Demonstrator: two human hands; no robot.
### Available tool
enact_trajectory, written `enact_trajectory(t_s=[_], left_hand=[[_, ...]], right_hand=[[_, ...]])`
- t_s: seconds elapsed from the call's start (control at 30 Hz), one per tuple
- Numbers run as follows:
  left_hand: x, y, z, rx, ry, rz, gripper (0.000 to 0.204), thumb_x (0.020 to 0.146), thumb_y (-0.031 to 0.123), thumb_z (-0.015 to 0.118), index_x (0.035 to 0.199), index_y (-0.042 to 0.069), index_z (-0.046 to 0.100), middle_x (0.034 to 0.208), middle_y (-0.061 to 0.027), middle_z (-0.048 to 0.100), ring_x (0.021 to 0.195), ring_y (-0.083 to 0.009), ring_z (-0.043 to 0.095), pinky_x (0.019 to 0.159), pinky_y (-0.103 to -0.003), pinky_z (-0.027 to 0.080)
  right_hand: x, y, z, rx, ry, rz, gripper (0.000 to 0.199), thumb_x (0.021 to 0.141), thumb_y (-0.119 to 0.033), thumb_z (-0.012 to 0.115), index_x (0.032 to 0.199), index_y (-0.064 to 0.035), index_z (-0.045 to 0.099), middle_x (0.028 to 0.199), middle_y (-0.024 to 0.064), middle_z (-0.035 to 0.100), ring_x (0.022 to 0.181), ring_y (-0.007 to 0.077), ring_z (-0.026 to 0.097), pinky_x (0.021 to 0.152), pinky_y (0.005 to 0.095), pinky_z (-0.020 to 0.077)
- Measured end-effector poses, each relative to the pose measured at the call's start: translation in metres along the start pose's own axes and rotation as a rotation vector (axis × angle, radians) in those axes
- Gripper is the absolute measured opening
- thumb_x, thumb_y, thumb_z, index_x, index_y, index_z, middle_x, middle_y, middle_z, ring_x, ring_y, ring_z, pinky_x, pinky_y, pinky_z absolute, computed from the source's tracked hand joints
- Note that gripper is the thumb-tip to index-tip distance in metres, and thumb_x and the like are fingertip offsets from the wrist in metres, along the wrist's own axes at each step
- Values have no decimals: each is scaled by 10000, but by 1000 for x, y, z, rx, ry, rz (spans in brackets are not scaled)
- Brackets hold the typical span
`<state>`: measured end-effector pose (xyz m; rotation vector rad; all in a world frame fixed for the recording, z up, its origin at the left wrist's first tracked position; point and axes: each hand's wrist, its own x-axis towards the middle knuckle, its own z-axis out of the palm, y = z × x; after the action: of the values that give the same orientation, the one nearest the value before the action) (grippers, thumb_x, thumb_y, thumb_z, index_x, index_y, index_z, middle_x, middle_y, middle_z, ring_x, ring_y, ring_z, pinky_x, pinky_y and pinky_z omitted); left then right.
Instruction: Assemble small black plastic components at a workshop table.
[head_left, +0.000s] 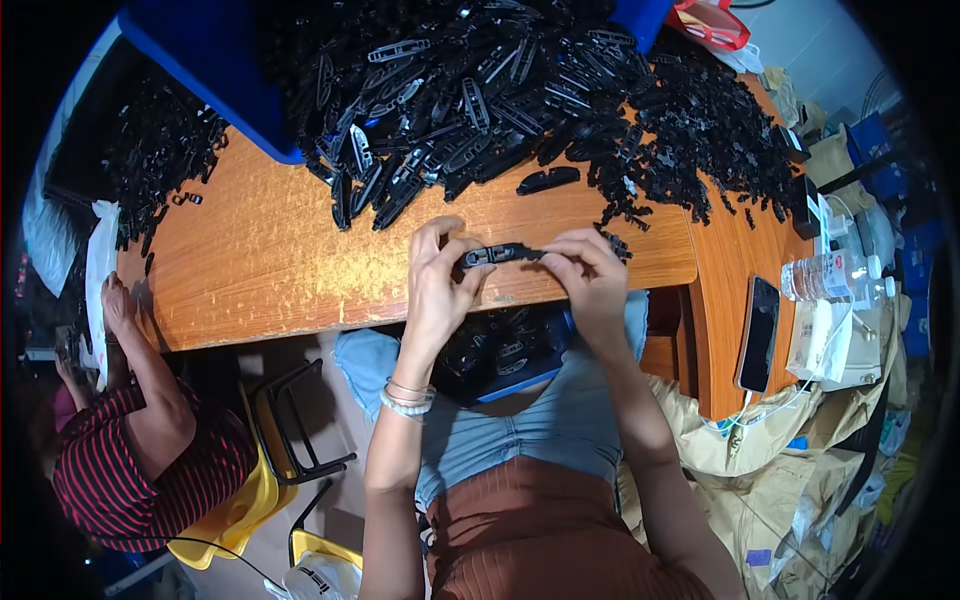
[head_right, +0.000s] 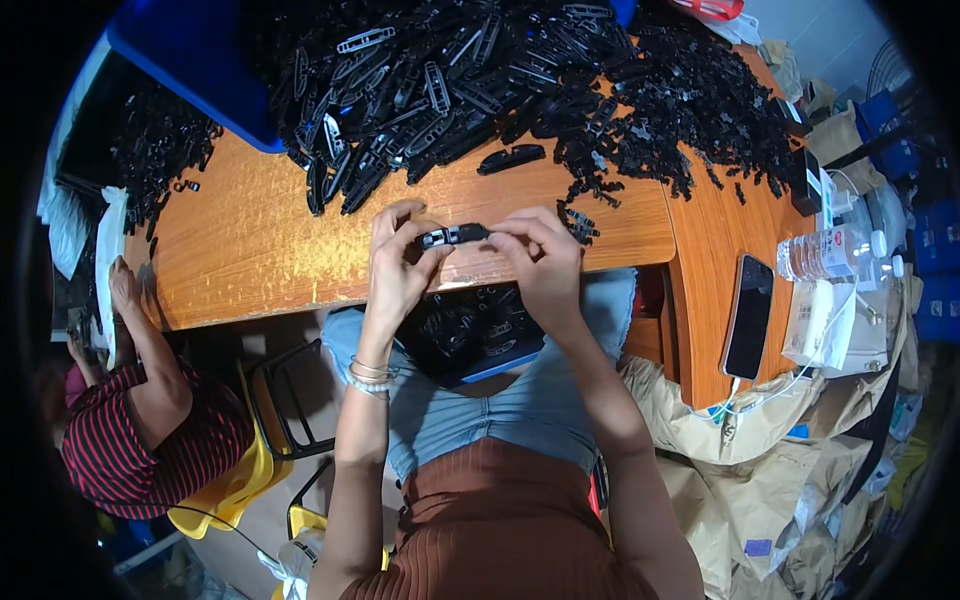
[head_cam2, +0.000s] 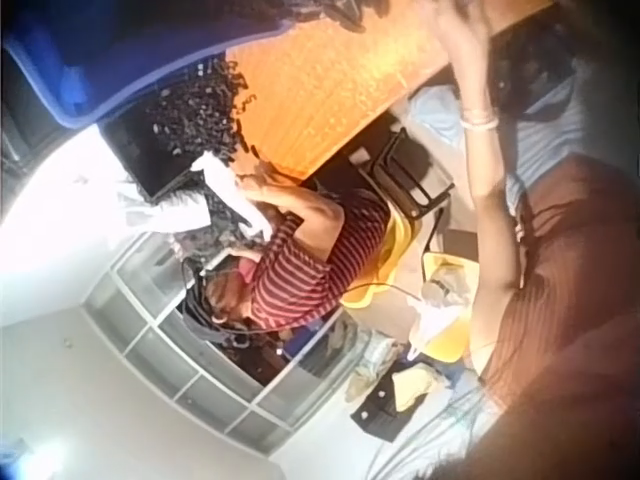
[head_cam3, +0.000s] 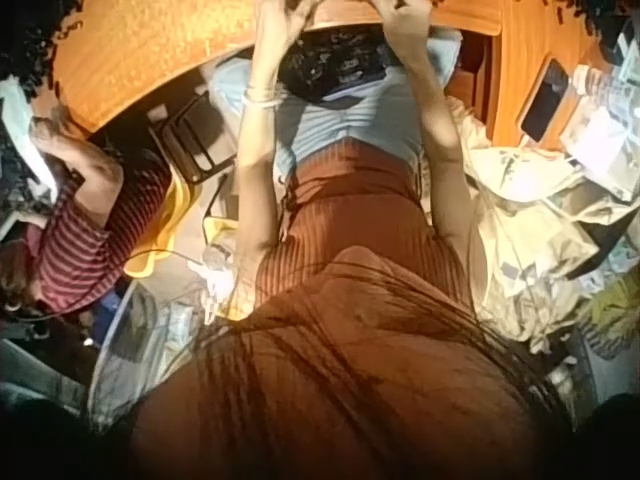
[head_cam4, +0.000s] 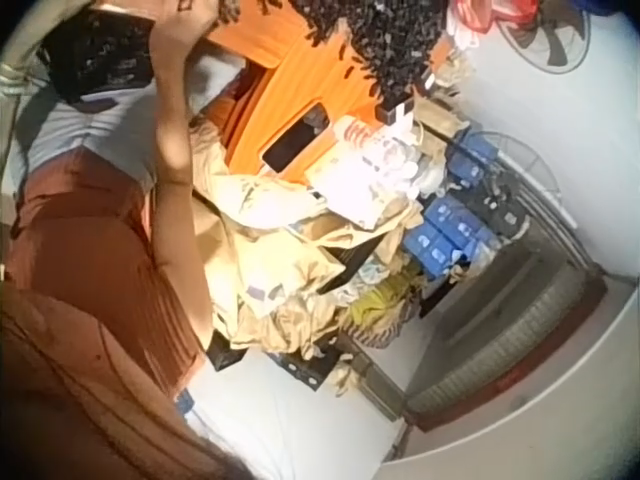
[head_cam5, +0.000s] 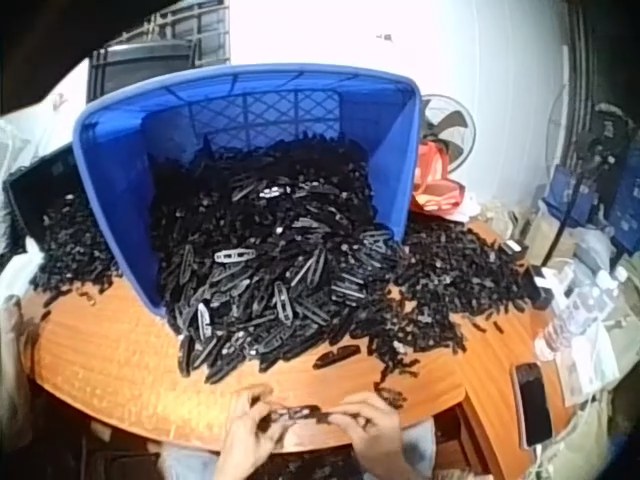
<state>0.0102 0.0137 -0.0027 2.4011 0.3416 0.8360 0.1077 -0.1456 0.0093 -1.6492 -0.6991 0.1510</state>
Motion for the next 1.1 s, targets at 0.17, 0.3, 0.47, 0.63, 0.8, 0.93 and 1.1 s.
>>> enact_trajectory(t_s=[0.17,0.3,0.47,0.63,0.8,0.93,1.1], left_hand=[[-2,28,-12,-441,-136,-132,206,711,-32,694,904,-12,623,945,-125,617,873,-212,633,713,-286,495],[-12,31,-16,-772,-226,-481,170,776,-42,668,936,-29,610,855,-60,646,738,-114,657,597,-189,498],[-13,35,-13,-1092,-241,-623,205,788,-62,648,978,-18,588,849,-53,627,716,-82,632,564,-167,475],[-22,41,-7,-919,-162,-391,137,756,-80,634,860,-7,582,797,16,565,587,18,483,483,-136,354],[-30,38,-21,-863,-407,-494,147,833,0,594,971,-44,619,663,-53,620,537,-73,589,494,-189,455],[-8,32,-20,-674,-437,-438,201,916,69,502,1012,-60,622,779,-117,668,636,-134,633,587,-236,498],[46,24,28,-358,-121,-64,221,799,47,632,992,-57,602,889,-135,619,723,-244,618,643,-311,499]], right_hand=[[0,-9,10,-52,-51,-135,84,735,30,640,818,17,640,909,97,581,856,201,547,715,281,438],[-3,-10,8,-267,-57,-294,80,715,18,641,793,5,625,938,113,581,880,242,540,767,316,424],[-8,-15,1,-466,-46,-473,136,726,14,644,858,-9,623,956,115,576,859,236,541,740,309,431],[-19,-13,-13,159,-414,284,267,814,-10,635,1076,27,603,890,84,630,786,124,598,637,225,452],[-44,-3,-16,363,-414,360,255,841,-25,609,1085,49,603,727,86,644,680,120,619,613,214,451],[-55,4,-28,272,-569,515,217,839,13,572,1046,68,611,701,77,631,664,114,623,606,222,489],[-44,2,-27,209,-376,257,136,845,-18,572,957,1,648,813,71,634,643,121,611,562,216,475]])
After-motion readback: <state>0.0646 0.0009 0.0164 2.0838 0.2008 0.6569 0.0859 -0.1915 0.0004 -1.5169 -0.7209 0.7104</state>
